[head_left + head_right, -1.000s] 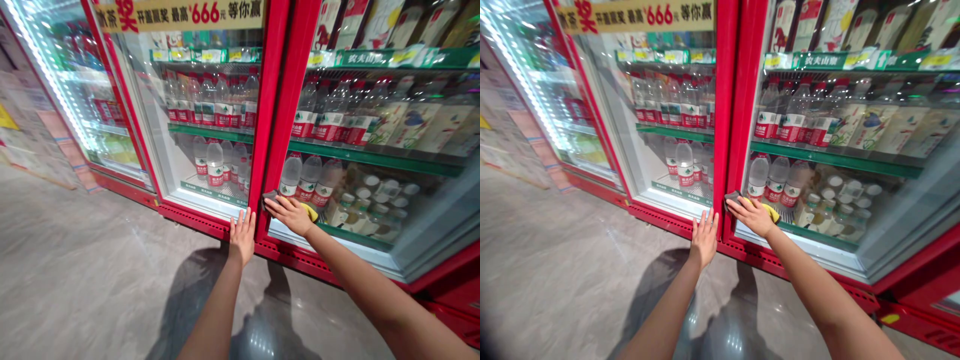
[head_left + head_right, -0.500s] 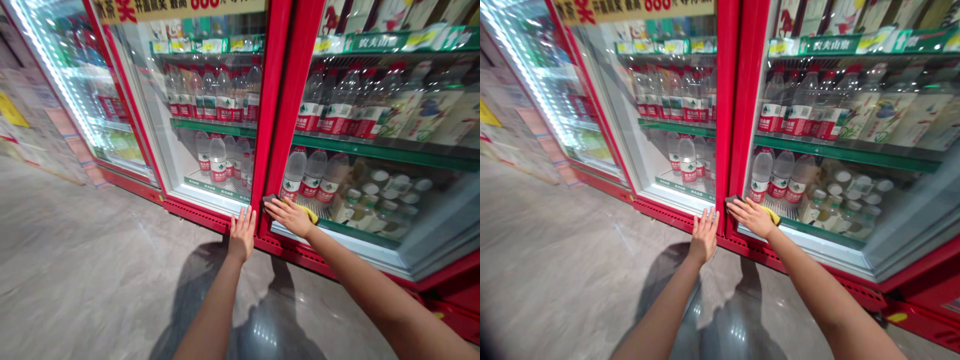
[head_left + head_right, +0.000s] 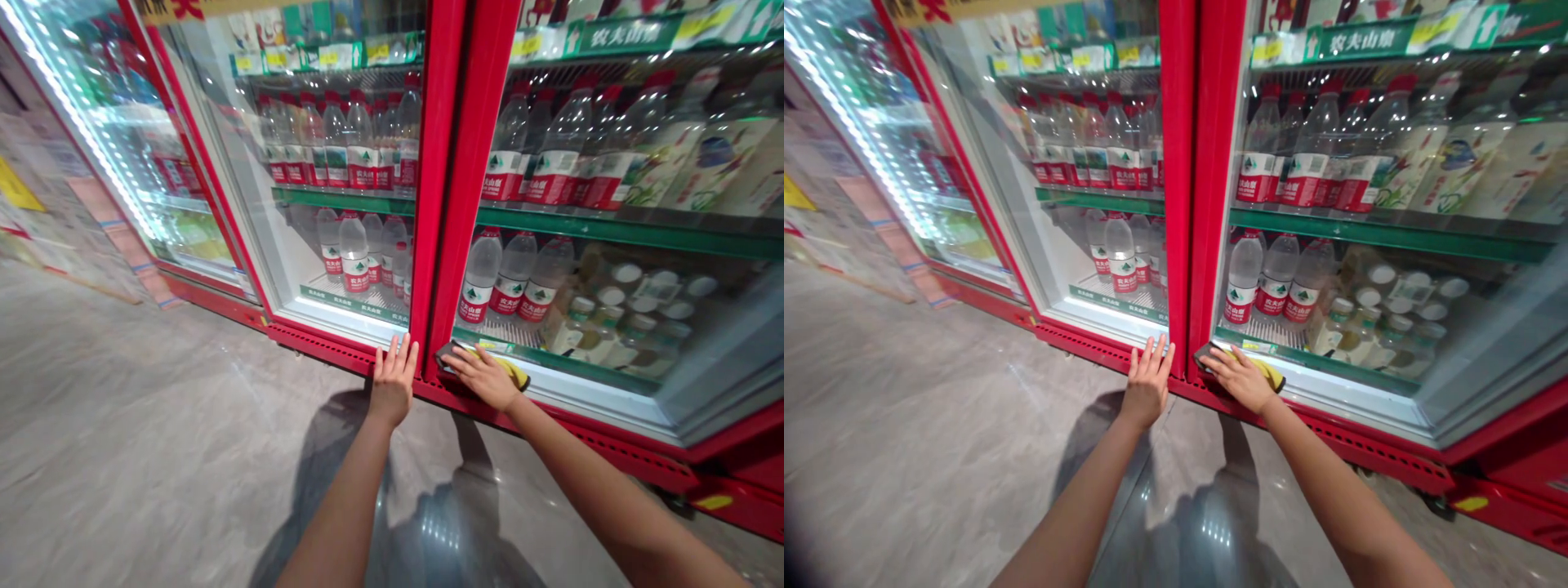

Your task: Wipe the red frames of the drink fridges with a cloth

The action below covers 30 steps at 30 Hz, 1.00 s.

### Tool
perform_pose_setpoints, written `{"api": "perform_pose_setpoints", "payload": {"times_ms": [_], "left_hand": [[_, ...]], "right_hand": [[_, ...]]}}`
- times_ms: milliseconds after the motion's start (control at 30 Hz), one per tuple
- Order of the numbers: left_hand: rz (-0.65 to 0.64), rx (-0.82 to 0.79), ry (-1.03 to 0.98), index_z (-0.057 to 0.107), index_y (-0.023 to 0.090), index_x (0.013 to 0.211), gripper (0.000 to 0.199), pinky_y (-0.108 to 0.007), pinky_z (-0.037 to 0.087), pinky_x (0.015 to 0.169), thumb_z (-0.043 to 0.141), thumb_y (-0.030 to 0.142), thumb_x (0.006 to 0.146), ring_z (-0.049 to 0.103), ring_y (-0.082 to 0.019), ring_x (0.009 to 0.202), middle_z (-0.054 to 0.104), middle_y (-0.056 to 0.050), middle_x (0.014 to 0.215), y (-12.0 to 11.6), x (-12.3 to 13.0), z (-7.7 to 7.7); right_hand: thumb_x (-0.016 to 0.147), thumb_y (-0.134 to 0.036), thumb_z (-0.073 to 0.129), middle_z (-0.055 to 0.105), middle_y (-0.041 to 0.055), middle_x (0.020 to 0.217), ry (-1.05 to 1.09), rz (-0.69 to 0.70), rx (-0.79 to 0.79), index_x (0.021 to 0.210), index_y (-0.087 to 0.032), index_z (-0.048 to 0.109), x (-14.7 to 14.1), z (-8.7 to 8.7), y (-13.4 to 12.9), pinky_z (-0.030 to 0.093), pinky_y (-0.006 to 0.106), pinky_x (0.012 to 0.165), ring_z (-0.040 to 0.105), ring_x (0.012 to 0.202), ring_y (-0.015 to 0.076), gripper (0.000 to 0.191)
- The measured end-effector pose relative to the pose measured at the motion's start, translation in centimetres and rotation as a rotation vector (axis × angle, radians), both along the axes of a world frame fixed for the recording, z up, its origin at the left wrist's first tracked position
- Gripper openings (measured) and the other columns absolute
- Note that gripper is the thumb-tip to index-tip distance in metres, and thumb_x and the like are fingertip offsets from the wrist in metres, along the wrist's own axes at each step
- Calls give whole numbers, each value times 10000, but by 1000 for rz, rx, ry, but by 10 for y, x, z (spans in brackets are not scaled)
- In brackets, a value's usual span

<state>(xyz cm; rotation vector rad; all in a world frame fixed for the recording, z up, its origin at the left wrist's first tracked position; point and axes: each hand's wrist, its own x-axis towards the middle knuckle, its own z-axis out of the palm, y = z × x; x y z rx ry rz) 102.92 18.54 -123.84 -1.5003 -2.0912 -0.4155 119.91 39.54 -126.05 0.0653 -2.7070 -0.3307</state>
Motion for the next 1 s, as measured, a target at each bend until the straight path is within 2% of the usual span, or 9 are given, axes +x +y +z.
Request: {"api": "perform_pose_setpoints", "payload": {"times_ms": [67,133,267,433,500,567,733,800,1000], "left_hand": [[15,-9,-4,260,160,1602,781,-589,153,1253,488,127,856,149,-322,1564,197,-106,1679,1,-2,-1],[30,-16,-12,282,154,1595,778,-597,159,1250,499,131,849,146,-331,1563,202,-111,1678,3,-1,-2],[9,-59,-12,292,154,1591,771,-596,195,1240,508,145,851,163,-336,1559,191,-116,1680,9,6,-6],[-15,-98,-3,282,166,1595,780,-591,214,1235,493,119,846,179,-328,1557,182,-104,1682,11,8,-3],[-18,-91,3,300,162,1588,763,-590,211,1236,477,103,848,184,-322,1556,195,-109,1679,11,7,-2],[-41,-85,11,300,162,1588,771,-583,215,1237,479,90,841,181,-316,1558,207,-113,1676,14,9,-3],[-140,-41,17,286,172,1594,766,-556,233,1237,493,103,860,167,-311,1561,215,-118,1676,37,30,-11],[-200,-43,20,279,182,1596,752,-544,231,1239,474,99,874,163,-300,1563,222,-105,1677,47,40,-14],[-285,-82,20,244,196,1604,792,-543,229,1236,462,62,855,141,-294,1567,214,-93,1680,66,56,-21]], "right_hand": [[995,-128,428,390,29,1614,105,-115,64,1489,-221,481,2,8,2,205,523,1268,307,1517,226,506],[995,-135,434,355,46,1632,142,-152,123,1487,-200,481,-2,4,-1,224,504,1263,303,1518,230,499],[1003,-169,448,503,26,1545,48,22,198,1447,-206,530,-8,-31,-4,318,412,1228,441,1436,186,454],[1001,-135,413,546,34,1510,-5,88,166,1495,-217,472,49,-58,27,326,416,1215,428,1443,160,504],[993,-102,396,537,31,1519,-4,81,170,1500,-221,465,73,-59,37,313,419,1219,423,1446,158,525],[989,-93,397,545,22,1511,13,50,165,1490,-225,480,79,-55,38,308,415,1222,441,1433,161,524],[1021,-183,432,529,9,1525,36,1,126,1477,-241,499,42,-38,20,267,438,1244,423,1446,177,465],[1025,-200,438,520,5,1532,28,19,133,1482,-252,492,45,-36,25,248,457,1251,401,1461,179,463],[1025,-160,379,554,-52,1501,31,36,232,1476,-272,499,134,-47,59,254,364,1248,447,1420,125,480]]}}
